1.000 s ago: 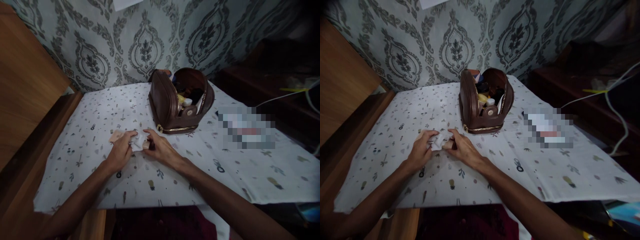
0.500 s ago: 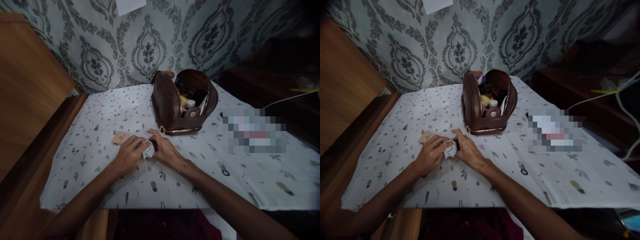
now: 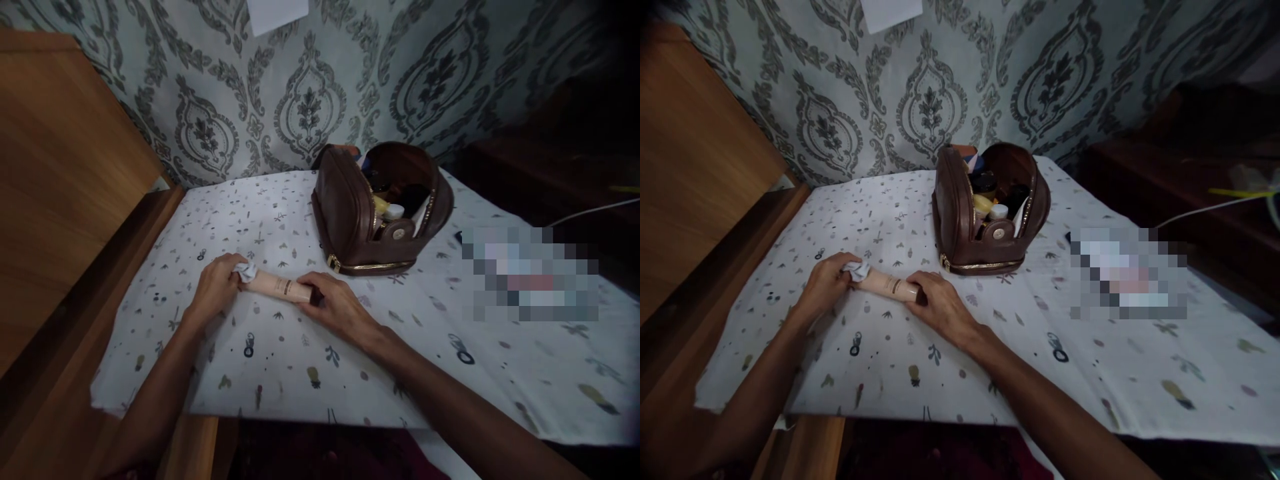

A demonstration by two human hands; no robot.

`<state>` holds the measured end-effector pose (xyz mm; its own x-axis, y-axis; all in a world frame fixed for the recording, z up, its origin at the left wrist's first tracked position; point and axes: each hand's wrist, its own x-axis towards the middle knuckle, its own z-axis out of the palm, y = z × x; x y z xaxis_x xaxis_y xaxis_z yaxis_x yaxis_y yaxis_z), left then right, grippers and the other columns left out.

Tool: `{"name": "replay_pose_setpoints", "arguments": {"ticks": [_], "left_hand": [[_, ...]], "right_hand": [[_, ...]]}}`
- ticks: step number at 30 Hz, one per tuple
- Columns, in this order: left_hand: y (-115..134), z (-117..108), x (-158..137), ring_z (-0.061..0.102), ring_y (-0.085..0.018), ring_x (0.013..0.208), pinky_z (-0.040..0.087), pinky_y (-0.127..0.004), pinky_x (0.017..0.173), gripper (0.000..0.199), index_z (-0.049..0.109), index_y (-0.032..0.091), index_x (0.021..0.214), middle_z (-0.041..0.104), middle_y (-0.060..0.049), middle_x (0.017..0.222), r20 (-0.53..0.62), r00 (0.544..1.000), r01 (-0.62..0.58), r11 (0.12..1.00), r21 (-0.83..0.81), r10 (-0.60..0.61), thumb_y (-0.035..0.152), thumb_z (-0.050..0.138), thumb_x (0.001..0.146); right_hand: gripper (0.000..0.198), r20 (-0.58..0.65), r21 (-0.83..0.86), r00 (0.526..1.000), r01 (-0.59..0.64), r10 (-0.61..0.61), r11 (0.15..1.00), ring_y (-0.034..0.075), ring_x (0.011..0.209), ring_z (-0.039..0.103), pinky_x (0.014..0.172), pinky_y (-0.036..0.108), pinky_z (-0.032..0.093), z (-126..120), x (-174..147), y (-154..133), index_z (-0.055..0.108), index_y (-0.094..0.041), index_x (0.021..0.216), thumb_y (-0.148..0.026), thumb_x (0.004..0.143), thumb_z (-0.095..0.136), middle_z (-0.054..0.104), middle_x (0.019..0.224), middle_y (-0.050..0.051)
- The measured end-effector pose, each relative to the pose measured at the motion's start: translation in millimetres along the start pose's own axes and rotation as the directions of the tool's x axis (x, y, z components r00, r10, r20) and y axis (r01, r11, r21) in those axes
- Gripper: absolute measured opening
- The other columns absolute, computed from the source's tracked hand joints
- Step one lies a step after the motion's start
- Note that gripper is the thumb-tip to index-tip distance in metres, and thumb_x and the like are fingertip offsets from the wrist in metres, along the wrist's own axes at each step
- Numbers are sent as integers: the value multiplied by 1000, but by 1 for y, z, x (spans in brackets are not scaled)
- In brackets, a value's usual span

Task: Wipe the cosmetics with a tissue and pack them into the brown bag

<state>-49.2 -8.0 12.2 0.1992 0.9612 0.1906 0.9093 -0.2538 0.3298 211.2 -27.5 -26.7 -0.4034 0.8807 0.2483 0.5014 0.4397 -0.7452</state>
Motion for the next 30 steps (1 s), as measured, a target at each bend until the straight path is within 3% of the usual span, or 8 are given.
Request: {"name": "replay_pose_setpoints", "arguments": {"ticks": [8,12,15,18,20,22,30], "left_hand": [[3,2,-1,63,-27,98,50,-39,85,40,67,20,104,69,-8,101,-19,1000,-22,995,99,24,5,41,77],[20,7,-5,62,-25,98,51,-38,85,41,67,19,106,68,-8,102,-54,989,-131,989,73,135,3,43,77],[43,15,-11,61,-23,96,52,-37,84,40,67,19,106,68,-7,103,-95,946,-308,951,33,310,2,44,78],[68,24,-21,59,-23,94,52,-37,80,38,66,18,108,68,-9,105,-119,870,-477,878,40,479,1,43,82],[79,27,-25,58,-24,93,53,-38,79,37,65,16,109,68,-12,108,-133,824,-547,834,72,551,1,42,83],[81,27,-27,57,-24,93,53,-39,79,38,65,15,108,68,-12,109,-134,808,-565,819,106,574,0,42,83],[33,12,-12,59,-25,95,51,-37,79,37,66,18,105,68,-8,106,-87,933,-333,928,165,350,1,46,79]], "right_hand": [[24,-42,11,998,38,-37,999,22,88,65,78,34,51,3,-2,3,65,-19,104,-17,80,64,70,98,8],[23,-49,29,998,40,-38,999,21,87,64,77,33,51,4,-1,1,66,-20,102,-16,80,64,68,95,7],[24,-60,42,997,51,-48,998,20,85,63,77,33,50,5,-1,1,67,-18,103,-14,79,64,66,94,6],[29,-80,47,994,74,-70,996,20,85,62,76,31,50,6,0,3,68,-18,100,-5,76,60,64,92,6],[36,-86,49,993,81,-77,995,20,87,62,76,31,49,5,0,4,69,-18,101,0,73,57,63,92,5],[38,-84,58,994,75,-70,995,19,85,62,75,30,49,4,0,5,69,-18,104,-1,73,57,65,92,6],[24,-76,36,997,-12,14,999,21,84,61,74,33,48,-3,1,1,67,-19,107,-32,87,64,69,92,7]]}}
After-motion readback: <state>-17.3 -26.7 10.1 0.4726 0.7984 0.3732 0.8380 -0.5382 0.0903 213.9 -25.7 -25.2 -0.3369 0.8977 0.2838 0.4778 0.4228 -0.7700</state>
